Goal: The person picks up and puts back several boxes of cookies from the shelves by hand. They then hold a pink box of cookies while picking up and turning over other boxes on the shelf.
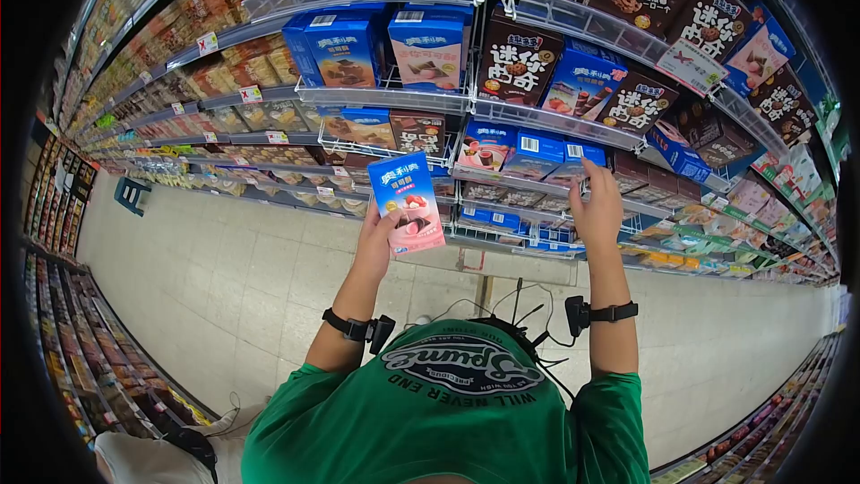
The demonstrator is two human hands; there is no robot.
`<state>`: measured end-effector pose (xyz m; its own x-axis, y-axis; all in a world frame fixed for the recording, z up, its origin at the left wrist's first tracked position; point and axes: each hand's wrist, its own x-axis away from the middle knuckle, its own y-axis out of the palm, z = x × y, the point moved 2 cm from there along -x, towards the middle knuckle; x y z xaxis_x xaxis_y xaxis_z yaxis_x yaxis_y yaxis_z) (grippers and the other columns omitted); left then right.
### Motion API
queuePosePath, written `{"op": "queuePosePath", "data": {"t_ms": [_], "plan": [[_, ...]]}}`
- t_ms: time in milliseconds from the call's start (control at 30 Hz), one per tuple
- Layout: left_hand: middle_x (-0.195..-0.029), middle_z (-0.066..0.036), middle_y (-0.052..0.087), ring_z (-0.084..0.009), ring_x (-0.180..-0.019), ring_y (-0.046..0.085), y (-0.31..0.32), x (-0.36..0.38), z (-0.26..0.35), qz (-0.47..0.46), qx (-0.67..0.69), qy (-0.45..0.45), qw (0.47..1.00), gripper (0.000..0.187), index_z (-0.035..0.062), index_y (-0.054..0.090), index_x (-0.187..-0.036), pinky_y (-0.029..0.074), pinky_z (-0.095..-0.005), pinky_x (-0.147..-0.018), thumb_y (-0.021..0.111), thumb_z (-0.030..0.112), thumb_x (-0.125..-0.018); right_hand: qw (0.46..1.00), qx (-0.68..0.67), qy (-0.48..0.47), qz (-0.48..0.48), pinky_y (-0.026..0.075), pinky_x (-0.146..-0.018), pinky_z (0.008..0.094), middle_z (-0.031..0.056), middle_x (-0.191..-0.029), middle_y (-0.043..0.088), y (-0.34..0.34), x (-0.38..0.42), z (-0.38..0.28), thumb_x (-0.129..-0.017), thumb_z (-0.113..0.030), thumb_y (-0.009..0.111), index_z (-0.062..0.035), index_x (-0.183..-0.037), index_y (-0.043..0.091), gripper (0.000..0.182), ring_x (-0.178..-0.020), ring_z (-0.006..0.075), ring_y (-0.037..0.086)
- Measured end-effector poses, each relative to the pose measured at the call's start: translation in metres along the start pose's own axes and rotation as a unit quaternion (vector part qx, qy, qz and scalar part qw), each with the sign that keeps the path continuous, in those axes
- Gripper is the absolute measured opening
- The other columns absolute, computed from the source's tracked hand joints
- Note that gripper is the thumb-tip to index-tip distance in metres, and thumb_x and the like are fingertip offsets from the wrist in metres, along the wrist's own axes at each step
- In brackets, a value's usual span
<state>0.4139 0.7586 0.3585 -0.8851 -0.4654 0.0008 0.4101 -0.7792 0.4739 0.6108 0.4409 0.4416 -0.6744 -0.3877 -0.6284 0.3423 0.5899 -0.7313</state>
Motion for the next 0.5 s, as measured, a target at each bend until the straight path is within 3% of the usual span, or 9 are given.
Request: {"op": "queuePosePath", "data": {"t_ms": [167,267,367,500], "plan": [[-0.116,-0.008,0.064,-0.0171,-0.106,0.063,-0.004,0.001,-0.004,0.012,-0.002,-0.009,1.000,0.039,0.0021,0.051,-0.131,0.052,-0.0322,-0.093,0.057,0.015,-0.095,0.983,-0.028,-0.106,0.147,0.050,-0.076,0.0425,0.0118,-0.094,0.061,-0.039,-0.043,-0.036,-0.084,-0.013,0.071,-0.0087,-0.133,0.058,0.051,-0.089,0.0298,0.062],[-0.119,-0.009,0.064,-0.0183,-0.108,0.063,-0.005,-0.001,-0.007,-0.003,-0.011,-0.011,1.000,0.040,0.0017,0.050,-0.133,0.052,-0.0329,-0.094,0.056,0.014,-0.095,0.994,-0.012,-0.029,0.101,0.051,-0.070,0.0407,0.0096,-0.091,0.061,-0.068,-0.079,-0.066,-0.084,-0.015,0.072,-0.0112,-0.141,0.054,0.060,-0.081,0.0277,0.063],[-0.119,-0.009,0.064,-0.0151,-0.105,0.063,0.006,0.001,0.001,-0.020,0.019,-0.004,1.000,0.038,0.0024,0.051,-0.132,0.051,-0.0302,-0.094,0.059,0.012,-0.097,0.988,0.048,-0.057,0.139,0.050,-0.064,0.0386,0.0074,-0.086,0.060,-0.077,-0.111,-0.077,-0.083,-0.016,0.074,-0.0138,-0.146,0.050,0.067,-0.073,0.0257,0.062],[-0.121,-0.009,0.064,-0.0157,-0.108,0.062,0.003,0.002,-0.003,-0.032,0.021,-0.012,0.999,0.040,0.0020,0.051,-0.133,0.050,-0.0315,-0.096,0.061,0.013,-0.096,0.976,0.103,-0.110,0.157,0.048,-0.065,0.0371,0.0072,-0.085,0.056,-0.077,-0.121,-0.079,-0.081,-0.016,0.075,-0.0154,-0.148,0.049,0.072,-0.076,0.0247,0.058]]}}
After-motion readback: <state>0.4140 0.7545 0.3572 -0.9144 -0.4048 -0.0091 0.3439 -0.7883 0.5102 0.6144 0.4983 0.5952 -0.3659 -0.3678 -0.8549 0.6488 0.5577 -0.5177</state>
